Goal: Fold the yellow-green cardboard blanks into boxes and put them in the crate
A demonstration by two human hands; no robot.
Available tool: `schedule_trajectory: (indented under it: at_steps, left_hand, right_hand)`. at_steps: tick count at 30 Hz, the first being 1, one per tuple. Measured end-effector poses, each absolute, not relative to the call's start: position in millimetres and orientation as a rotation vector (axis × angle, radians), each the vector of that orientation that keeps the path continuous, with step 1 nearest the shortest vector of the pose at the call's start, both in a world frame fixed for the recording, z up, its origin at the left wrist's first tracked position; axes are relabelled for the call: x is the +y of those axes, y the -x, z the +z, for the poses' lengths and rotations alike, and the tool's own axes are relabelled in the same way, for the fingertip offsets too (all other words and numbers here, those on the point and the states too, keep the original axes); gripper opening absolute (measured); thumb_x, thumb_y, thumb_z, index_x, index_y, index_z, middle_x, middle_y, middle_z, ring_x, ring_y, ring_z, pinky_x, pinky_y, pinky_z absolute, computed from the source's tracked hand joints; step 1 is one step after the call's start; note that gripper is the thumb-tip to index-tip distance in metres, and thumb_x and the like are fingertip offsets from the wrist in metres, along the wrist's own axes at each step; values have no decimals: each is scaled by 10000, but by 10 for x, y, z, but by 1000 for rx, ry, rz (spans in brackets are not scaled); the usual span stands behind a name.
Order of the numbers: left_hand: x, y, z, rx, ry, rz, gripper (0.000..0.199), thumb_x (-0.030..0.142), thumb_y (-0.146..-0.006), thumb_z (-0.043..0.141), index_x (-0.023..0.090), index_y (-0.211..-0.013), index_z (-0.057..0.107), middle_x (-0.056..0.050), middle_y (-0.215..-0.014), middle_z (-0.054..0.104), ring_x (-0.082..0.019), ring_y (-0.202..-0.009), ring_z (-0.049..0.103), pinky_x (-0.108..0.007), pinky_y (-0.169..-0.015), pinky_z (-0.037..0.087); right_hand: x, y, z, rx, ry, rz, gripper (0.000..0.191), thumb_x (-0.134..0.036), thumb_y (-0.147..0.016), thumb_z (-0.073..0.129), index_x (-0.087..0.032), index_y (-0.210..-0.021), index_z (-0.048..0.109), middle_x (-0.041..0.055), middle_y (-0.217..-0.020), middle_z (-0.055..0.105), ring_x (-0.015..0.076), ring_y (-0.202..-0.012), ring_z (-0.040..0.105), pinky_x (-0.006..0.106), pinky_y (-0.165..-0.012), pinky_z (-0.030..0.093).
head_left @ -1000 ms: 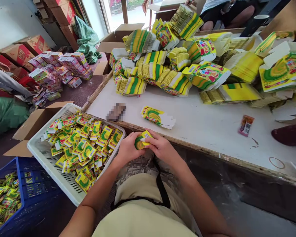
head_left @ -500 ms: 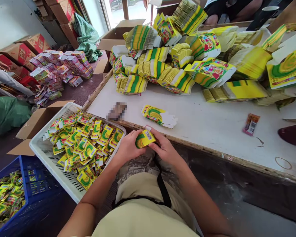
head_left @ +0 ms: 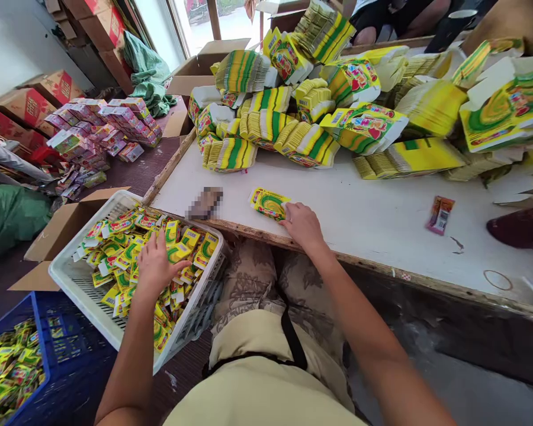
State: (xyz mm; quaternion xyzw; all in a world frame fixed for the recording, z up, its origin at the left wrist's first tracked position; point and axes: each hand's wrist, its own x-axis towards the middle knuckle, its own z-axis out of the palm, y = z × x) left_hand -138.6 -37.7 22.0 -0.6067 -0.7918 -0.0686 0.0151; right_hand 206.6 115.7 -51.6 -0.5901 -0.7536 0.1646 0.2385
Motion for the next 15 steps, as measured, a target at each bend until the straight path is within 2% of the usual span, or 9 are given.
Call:
schedule_trajectory:
  at_steps: [2,6,9,15]
  left_hand:
    - [-372,1400,169,-2435,1949,-346,872,514,-731,738,107,-1421,395,-249,-1451,457,-413,-1352,425,-582,-1094,347]
    - [-229,974,9,-2244,2441,-686,659,453,-814,687,183,-1376,471,-156,-1376,554,-304,-1313,495,-496,-1113,383]
    - [-69,578,-42,-2149,2674,-859,587,413,-829,689,215,-1352,510,-129,-1358,571,-272,-1287,520,-475,-1098,411]
    - [126,92,-125,-2129,2919,-1233,488,363,-804,729,228,-1257,607,-103,-1276,645,-246,-1206,589,-451,-1061,458]
  right_hand:
    - [1192,-2050,-565,-2127,1636,428,325,-190,-840,630,-102,-1152,631,192,-1066,660,342,-1015,588,469,-900,466]
    - [1166,-1977,-604,-2097,1615,399,394,-142,-821,608,-117,-1214,584,165,-1066,654,326,-997,579,449,-898,463]
    - [1192,-1921,-588,-2077,1590,439,435,-143,-798,633,-122,-1227,567,184,-1150,627,339,-1043,561,469,-932,452]
    - [1205,-1840,-559,-2009,1563,476,372,-86,-767,618,-122,-1135,576,191,-1094,626,337,-1034,569,488,-939,452]
